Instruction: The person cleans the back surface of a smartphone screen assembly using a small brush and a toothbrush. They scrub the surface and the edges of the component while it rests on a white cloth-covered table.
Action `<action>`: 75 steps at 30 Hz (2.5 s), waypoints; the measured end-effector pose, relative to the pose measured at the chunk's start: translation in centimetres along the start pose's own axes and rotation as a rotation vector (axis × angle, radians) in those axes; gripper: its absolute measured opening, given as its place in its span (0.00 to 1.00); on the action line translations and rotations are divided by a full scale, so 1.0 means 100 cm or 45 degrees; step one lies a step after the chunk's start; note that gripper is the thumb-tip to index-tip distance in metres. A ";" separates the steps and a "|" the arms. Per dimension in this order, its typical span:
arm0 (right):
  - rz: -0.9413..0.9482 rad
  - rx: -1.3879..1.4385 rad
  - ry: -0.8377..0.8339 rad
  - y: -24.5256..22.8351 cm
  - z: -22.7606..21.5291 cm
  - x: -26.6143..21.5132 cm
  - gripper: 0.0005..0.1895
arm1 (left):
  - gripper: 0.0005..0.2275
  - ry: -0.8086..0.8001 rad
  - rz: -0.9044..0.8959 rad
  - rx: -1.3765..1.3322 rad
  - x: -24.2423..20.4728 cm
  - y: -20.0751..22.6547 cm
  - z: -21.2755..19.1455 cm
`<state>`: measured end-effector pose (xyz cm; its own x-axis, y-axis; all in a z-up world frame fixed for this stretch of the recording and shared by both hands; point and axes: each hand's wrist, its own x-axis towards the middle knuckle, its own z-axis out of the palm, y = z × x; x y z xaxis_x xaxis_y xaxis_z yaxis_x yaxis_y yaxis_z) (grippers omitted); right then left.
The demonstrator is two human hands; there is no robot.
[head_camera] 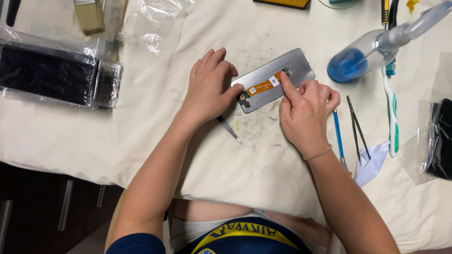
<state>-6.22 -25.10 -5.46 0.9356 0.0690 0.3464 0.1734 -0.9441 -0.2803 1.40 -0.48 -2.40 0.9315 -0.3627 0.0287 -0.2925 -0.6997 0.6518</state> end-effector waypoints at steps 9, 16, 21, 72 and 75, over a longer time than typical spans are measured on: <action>0.018 0.034 -0.023 0.001 0.001 0.002 0.26 | 0.38 -0.103 -0.001 0.282 -0.016 0.040 -0.021; 0.013 0.086 -0.020 -0.004 -0.003 0.003 0.27 | 0.35 0.001 0.054 0.098 -0.010 0.029 -0.010; -0.093 -0.083 0.138 -0.017 -0.018 0.005 0.26 | 0.31 0.040 0.176 -0.084 -0.003 0.017 -0.011; 0.160 0.678 0.297 -0.038 -0.003 -0.001 0.05 | 0.16 0.104 0.071 -1.037 0.007 -0.007 0.022; 0.157 0.570 0.264 -0.034 -0.004 0.000 0.06 | 0.16 -0.013 0.127 -1.045 0.000 -0.005 0.012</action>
<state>-6.87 -22.02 -4.18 0.8844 -0.1431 0.4442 0.2227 -0.7071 -0.6711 1.30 -0.84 -3.61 0.9063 -0.4079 0.1110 -0.1188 0.0063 0.9929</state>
